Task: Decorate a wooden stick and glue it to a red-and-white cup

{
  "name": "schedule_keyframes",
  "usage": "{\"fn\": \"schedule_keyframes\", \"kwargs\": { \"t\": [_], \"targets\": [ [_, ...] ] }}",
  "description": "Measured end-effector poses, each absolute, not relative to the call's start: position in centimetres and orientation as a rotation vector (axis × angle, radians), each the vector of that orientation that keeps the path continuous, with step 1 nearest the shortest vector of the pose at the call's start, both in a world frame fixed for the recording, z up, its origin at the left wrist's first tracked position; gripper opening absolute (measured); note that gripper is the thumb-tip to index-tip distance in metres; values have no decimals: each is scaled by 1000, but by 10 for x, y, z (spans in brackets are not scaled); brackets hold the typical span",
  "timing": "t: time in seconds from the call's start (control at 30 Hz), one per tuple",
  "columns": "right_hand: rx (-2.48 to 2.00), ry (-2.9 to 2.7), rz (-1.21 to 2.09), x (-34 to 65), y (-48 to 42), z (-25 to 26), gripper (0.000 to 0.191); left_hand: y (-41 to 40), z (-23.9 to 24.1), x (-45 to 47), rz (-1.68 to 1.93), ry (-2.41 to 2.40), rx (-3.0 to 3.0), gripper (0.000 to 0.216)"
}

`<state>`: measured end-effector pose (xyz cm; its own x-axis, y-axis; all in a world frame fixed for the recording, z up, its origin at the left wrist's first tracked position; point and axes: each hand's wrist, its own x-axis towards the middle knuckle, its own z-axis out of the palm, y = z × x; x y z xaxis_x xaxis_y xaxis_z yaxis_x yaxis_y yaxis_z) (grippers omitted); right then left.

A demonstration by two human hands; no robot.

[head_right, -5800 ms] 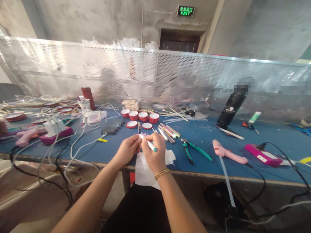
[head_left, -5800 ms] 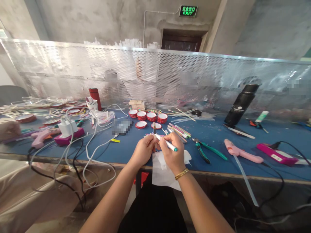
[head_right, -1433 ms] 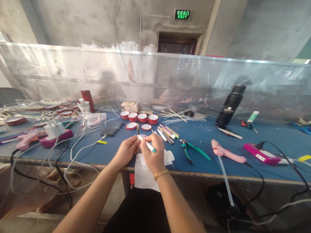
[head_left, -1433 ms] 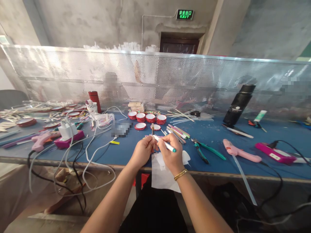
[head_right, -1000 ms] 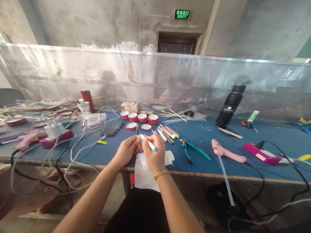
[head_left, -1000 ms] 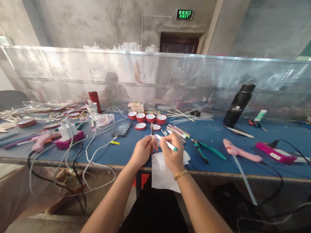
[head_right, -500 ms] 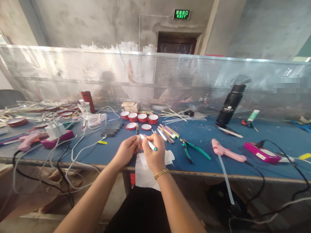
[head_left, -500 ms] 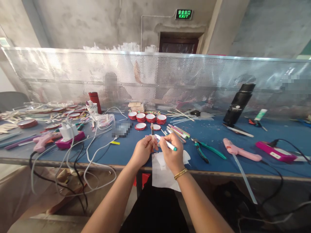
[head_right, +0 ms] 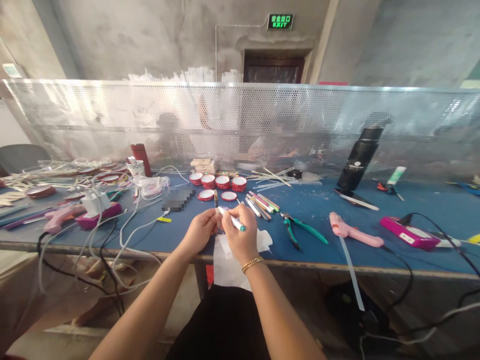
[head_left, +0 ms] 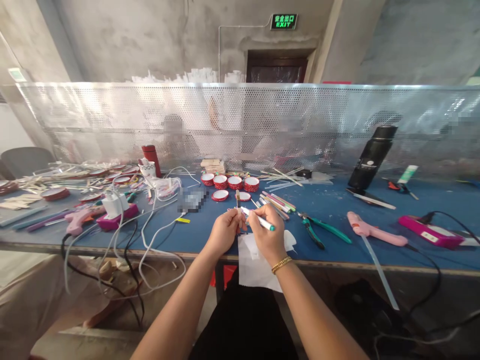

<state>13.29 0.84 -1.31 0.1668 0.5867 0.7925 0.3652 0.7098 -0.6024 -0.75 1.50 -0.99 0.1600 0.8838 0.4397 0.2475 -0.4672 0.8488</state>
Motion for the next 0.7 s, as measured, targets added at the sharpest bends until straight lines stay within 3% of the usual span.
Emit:
{"fn": "schedule_keyframes", "kwargs": {
  "t": [0.37, 0.7],
  "targets": [
    [-842, -1400, 187, 132, 9, -11, 21, 18, -12, -8, 1290, 1075, 1839, 31],
    [-789, -1384, 327, 131, 9, -9, 10, 19, -10, -8, 1277, 1143, 1880, 28]
  ]
}}
